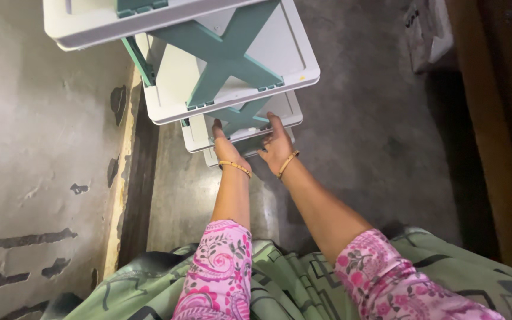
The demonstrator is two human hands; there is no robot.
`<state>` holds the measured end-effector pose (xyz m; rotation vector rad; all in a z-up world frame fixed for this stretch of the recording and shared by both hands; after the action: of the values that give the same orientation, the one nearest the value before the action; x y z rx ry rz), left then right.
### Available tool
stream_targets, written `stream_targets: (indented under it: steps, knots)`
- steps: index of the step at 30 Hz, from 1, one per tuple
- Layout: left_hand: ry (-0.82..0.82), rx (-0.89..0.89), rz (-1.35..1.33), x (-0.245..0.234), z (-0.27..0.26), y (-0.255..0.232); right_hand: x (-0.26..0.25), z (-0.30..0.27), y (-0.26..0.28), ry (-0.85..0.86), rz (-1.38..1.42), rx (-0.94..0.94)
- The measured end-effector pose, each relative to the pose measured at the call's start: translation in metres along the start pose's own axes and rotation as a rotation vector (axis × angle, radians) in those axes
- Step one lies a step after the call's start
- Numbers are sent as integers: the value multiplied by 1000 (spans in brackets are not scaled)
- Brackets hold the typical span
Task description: The person assembles a multi-tiered plastic shelving unit by hand. They repeatedly extend and compress the scissor-like support frames to stack the shelves vertically, ensuring each layer is aligned.
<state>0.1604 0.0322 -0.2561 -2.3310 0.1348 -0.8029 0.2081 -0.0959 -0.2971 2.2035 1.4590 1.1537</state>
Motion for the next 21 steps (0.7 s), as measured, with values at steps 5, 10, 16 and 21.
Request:
stream_targets:
  steps: [5,10,16,21]
  knots:
    - [-163,32,122,-8,-4,-8,-2,9,-8,20,113,5]
    - [-262,43,167,-11,-11,-14,-7,19,-10,10,213,-35]
    - [-212,122,56,-5,-7,-17,1,18,-6,17,293,-86]
    - [-275,41,224,-13,-8,-16,-4,23,-5,-35,211,-79]
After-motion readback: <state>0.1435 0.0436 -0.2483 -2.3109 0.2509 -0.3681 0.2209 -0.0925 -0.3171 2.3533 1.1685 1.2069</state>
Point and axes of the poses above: each hand's wrist, its own z-axis towards the middle knuckle, its own x-axis out of the palm, y = z × x, the point moved 9 cm from there along z, towards the middle knuckle, and after that the axes turned 5 degrees about -y, right-handed, at the moved point
